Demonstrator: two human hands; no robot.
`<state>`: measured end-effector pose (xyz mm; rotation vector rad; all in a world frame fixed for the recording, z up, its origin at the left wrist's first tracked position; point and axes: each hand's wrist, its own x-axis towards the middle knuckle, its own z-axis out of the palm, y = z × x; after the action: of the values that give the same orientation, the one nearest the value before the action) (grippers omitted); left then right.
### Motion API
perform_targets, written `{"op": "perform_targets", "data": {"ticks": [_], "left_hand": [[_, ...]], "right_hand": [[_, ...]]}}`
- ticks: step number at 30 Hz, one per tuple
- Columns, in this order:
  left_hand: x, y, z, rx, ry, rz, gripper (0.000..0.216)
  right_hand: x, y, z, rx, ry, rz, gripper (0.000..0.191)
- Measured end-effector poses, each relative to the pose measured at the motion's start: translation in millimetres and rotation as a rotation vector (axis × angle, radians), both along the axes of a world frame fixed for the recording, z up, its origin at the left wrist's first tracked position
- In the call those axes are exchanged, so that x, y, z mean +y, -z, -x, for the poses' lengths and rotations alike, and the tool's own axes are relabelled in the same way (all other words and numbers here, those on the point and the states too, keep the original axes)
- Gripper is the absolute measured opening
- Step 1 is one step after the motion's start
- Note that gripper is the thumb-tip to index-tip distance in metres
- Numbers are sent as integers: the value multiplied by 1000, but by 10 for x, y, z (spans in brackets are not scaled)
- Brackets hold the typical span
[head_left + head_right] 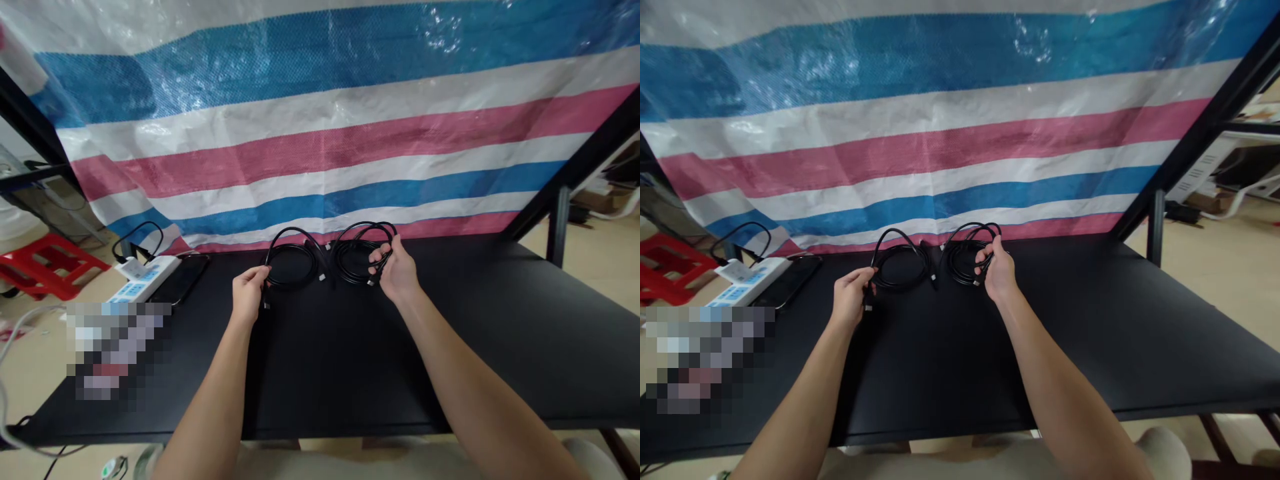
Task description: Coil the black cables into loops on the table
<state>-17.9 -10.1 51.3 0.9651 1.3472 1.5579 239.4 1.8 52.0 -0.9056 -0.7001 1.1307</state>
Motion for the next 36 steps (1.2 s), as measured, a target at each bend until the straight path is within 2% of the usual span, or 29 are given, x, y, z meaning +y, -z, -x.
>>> {"op": "perform_targets", "data": {"ticks": [5,8,10,12,14,17,19,21,23,25,29,31,33,36], "left_hand": [[-3,17,-43,118,-20,-36,26],[-16,17,-56,155,-35,-76,29],[-27,9,-62,169,-56,-94,30],[-42,-4,-69,159,-57,-110,30],[-64,-19,-81,132,4,-123,30],[-101,-23,-115,119,241,-114,30],[-120,0,-153,133,410,-70,35],[-132,41,-202,153,500,-5,47],[-142,83,-248,183,514,45,62],[-156,105,-275,200,502,44,67],[-184,82,-253,224,534,-89,45],[-187,59,-229,246,519,-171,33],[-182,39,-220,233,486,-213,32],[-173,14,-245,50,519,-160,33]], "right_hand": [[-31,111,166,-348,144,-213,63],[-115,142,278,-612,202,-244,70],[-170,139,334,-730,230,-239,63],[-202,126,364,-780,250,-233,47],[-204,114,369,-771,266,-225,34],[-177,98,351,-659,271,-216,27],[-168,79,346,-541,193,-212,28],[-185,44,357,-413,45,-200,33],[-226,-5,382,-294,-120,-189,40],[-276,-53,412,-197,-274,-180,48],[-339,-85,474,-67,-493,-154,57],[-341,-56,512,-59,-508,-151,59],[-331,-5,557,-86,-470,-148,59],[-305,86,626,-184,-369,-129,57]]}}
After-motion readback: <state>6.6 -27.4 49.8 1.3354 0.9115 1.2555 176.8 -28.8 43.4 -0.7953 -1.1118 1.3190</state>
